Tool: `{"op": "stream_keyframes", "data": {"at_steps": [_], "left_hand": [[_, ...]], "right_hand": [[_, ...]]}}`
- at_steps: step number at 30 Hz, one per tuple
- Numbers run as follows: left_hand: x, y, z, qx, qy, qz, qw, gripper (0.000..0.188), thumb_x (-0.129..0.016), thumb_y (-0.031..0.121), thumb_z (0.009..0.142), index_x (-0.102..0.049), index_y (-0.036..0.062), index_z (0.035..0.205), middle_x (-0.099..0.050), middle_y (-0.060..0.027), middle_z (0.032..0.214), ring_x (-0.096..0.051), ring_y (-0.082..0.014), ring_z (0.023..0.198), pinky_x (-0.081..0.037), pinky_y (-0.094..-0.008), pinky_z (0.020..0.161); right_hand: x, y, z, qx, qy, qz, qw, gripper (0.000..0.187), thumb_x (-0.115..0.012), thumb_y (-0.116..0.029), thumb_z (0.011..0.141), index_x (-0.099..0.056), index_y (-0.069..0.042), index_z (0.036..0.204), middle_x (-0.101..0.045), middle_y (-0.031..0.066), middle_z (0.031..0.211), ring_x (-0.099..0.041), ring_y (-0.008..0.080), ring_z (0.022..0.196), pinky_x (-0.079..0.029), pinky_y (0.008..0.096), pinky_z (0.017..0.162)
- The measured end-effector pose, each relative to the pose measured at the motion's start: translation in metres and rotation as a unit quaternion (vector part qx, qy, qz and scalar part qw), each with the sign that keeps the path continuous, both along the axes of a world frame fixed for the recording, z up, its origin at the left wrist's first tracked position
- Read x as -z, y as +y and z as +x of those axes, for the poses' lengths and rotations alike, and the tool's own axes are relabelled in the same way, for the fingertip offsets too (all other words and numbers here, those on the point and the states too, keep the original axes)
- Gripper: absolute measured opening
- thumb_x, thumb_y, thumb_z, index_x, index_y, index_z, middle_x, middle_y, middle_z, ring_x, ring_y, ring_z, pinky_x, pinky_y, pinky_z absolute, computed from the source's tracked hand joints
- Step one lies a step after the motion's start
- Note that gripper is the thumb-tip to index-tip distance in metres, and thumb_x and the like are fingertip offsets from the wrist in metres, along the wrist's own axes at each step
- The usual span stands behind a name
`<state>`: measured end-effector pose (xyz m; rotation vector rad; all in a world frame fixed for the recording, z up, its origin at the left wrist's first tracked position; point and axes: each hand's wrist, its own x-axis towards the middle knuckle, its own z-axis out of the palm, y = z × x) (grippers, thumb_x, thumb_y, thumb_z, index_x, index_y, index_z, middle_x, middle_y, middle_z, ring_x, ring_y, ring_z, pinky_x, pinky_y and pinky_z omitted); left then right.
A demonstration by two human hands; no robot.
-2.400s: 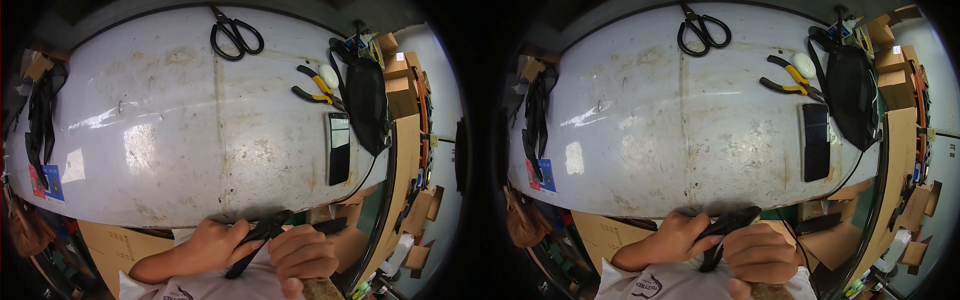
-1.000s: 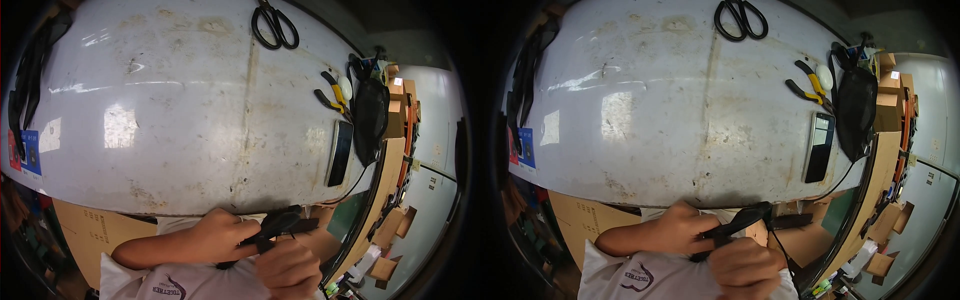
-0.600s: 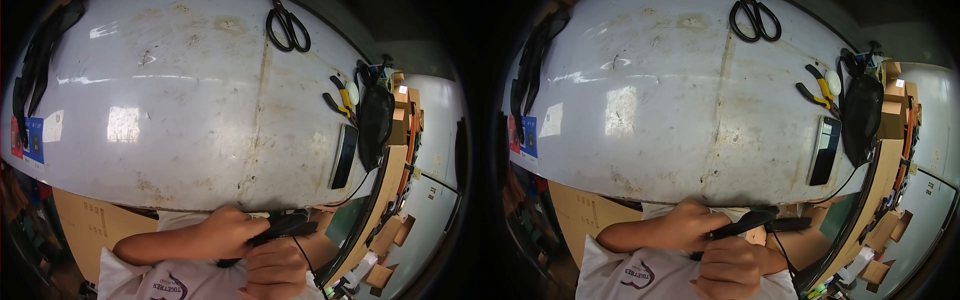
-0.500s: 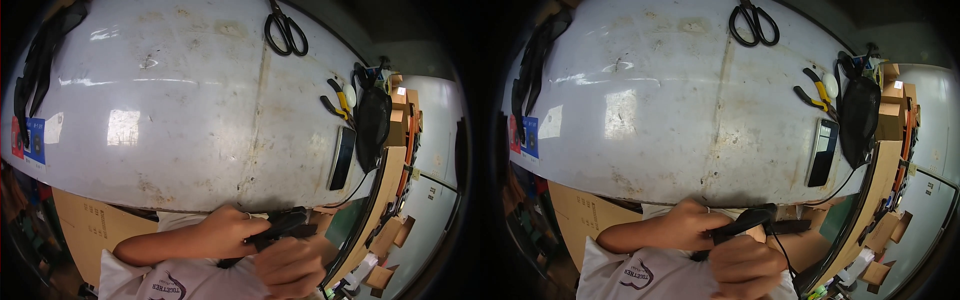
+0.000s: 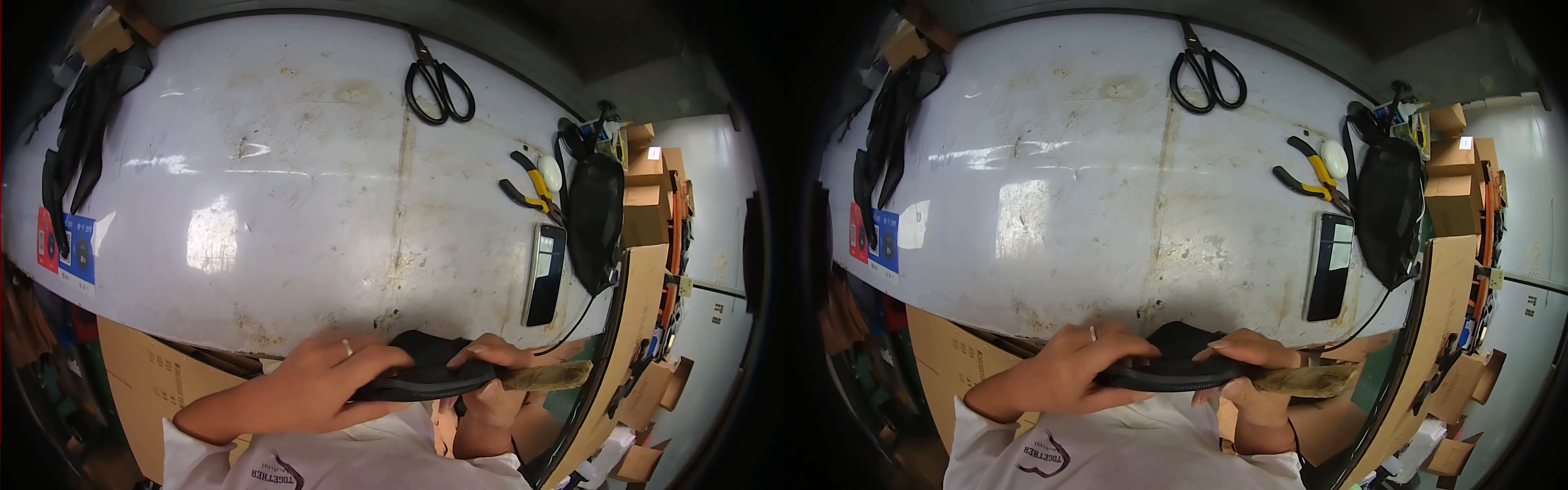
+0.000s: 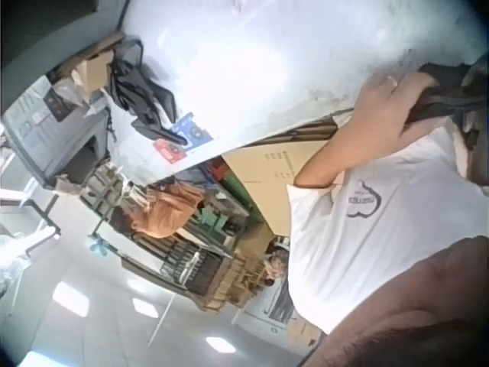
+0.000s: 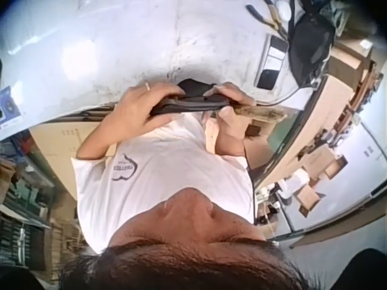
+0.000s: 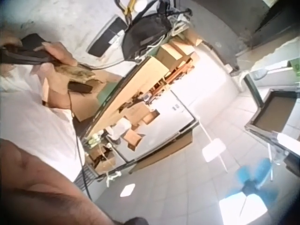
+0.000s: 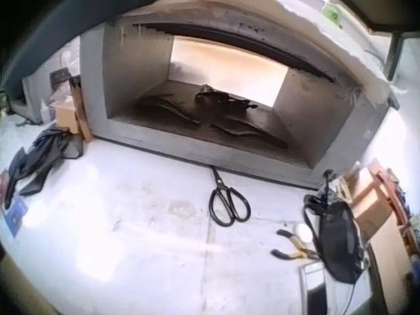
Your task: Attaching and fitting a cover onto a bicycle saddle frame using a handheld tool.
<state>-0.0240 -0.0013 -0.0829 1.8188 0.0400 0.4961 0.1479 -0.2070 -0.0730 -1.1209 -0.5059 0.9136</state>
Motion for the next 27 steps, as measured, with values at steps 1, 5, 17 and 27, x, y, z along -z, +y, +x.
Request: {"op": "stream_keyframes", "data": {"at_steps": [1, 5, 17, 27], "left_hand": [[0.003, -0.007, -0.011, 0.019, 0.064, -0.011, 0.998, 0.045, -0.088, 0.02, 0.084, -0.069, 0.0074, 0.124, -0.065, -0.0039, 0.073, -0.065, -0.0261, 0.057, -0.053, -0.0371, 0.057], [0.003, -0.027, -0.022, 0.029, 0.135, 0.037, 0.99, 0.056, -0.087, 0.029, 0.085, -0.064, 0.0011, 0.128, -0.066, -0.0101, 0.069, -0.065, -0.0283, 0.052, -0.052, -0.0389, 0.05], [-0.018, -0.047, -0.006, 0.049, 0.121, 0.28, 0.951, 0.063, -0.078, 0.032, 0.092, -0.061, -0.0161, 0.128, -0.064, -0.0068, 0.063, -0.053, -0.013, 0.041, -0.043, -0.0318, 0.037], [-0.054, -0.009, 0.052, 0.289, 0.2, 0.147, 0.925, 0.041, -0.065, 0.011, 0.092, -0.054, -0.0202, 0.117, -0.065, -0.0193, 0.06, -0.069, -0.0329, 0.049, -0.053, -0.0402, 0.041]], "right_hand": [[0.0, -0.004, 0.001, -0.014, -0.018, -0.004, 1.0, 0.046, -0.085, -0.018, 0.091, -0.071, 0.009, 0.126, -0.074, 0.0303, 0.104, -0.078, 0.0323, 0.073, -0.063, 0.0361, 0.063], [-0.001, -0.006, 0.003, -0.041, -0.074, -0.018, 0.996, 0.047, -0.091, -0.012, 0.083, -0.073, 0.006, 0.122, -0.076, 0.0253, 0.102, -0.076, 0.0276, 0.079, -0.059, 0.0341, 0.069], [-0.024, -0.008, 0.002, -0.051, -0.37, -0.128, 0.919, 0.088, -0.107, -0.031, 0.061, -0.058, -0.004, 0.129, -0.069, 0.0142, 0.108, -0.065, 0.0185, 0.085, -0.052, 0.0308, 0.08], [-0.008, -0.022, 0.008, 0.041, -0.388, -0.126, 0.912, 0.052, -0.102, -0.035, 0.067, -0.068, -0.004, 0.092, -0.074, 0.0131, 0.091, -0.069, 0.0197, 0.082, -0.054, 0.0306, 0.075]]}}
